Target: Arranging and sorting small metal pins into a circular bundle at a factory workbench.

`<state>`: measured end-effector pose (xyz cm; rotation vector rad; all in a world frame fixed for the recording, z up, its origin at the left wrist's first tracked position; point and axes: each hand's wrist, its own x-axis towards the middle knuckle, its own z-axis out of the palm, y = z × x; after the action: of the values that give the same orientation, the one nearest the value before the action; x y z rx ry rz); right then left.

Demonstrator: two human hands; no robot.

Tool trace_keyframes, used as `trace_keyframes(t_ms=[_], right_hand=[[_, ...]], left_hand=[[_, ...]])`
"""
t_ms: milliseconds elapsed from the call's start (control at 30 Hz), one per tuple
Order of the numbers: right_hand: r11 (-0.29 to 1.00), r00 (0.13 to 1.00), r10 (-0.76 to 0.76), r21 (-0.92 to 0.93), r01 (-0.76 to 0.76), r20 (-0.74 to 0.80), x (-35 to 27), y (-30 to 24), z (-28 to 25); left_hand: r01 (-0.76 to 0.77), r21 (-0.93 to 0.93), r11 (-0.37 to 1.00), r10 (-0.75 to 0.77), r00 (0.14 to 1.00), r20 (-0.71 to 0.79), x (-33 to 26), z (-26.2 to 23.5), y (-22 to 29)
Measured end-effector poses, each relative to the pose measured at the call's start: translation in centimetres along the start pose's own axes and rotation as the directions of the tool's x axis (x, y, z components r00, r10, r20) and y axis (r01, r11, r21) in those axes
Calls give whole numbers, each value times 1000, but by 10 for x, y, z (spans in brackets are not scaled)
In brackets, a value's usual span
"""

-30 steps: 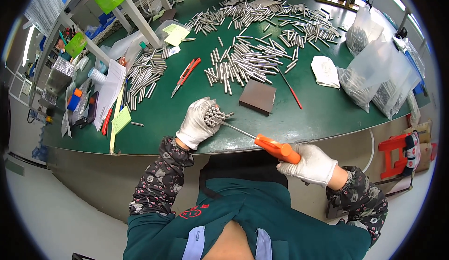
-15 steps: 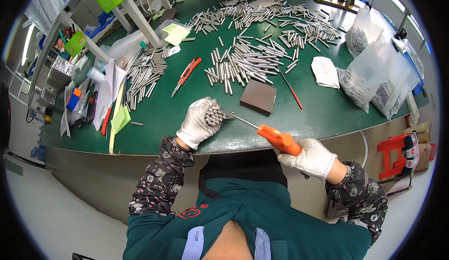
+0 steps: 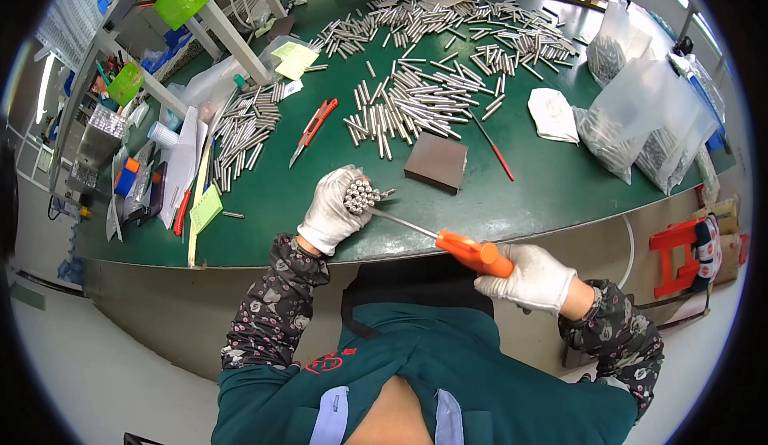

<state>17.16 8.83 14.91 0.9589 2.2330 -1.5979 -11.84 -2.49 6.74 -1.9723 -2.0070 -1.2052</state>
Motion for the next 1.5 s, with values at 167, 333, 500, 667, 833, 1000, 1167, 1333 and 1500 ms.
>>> trace_keyframes(t_ms=[167,333,500,667,833,1000,1167,1333,1500], right_hand=[[1000,1000,2,-3,-2,-17,2,0,0],[993,995,-102,-54,101,-18,5,8,4],[1000,1000,-23,1,23,13,7,-2,2],[998,1000,-6,69,4,31,9,1,1],[994,997,53,88,-57,55,5,2,-2],[990,993,113,82,-115,26,-1,-5,-8],[987,993,122,104,-122,7,-1,-2,-11],[990,990,137,23,-138,12,-1,-3,-12],[999,999,37,-1,-37,-18,3,8,-12]], left_hand=[[10,-2,1000,-10,1000,1,-1,0,-1],[20,-44,999,-19,1000,18,0,-1,1],[43,-44,998,-41,998,43,-1,0,0],[57,-50,997,-56,998,31,-1,-1,3],[25,-63,998,-23,999,26,0,-1,1],[108,-84,991,-104,993,50,0,-4,5],[61,-37,997,-60,998,29,-1,-1,2],[63,-29,998,-62,997,36,-2,-2,3],[13,10,1000,-14,1000,12,-3,-1,1]])
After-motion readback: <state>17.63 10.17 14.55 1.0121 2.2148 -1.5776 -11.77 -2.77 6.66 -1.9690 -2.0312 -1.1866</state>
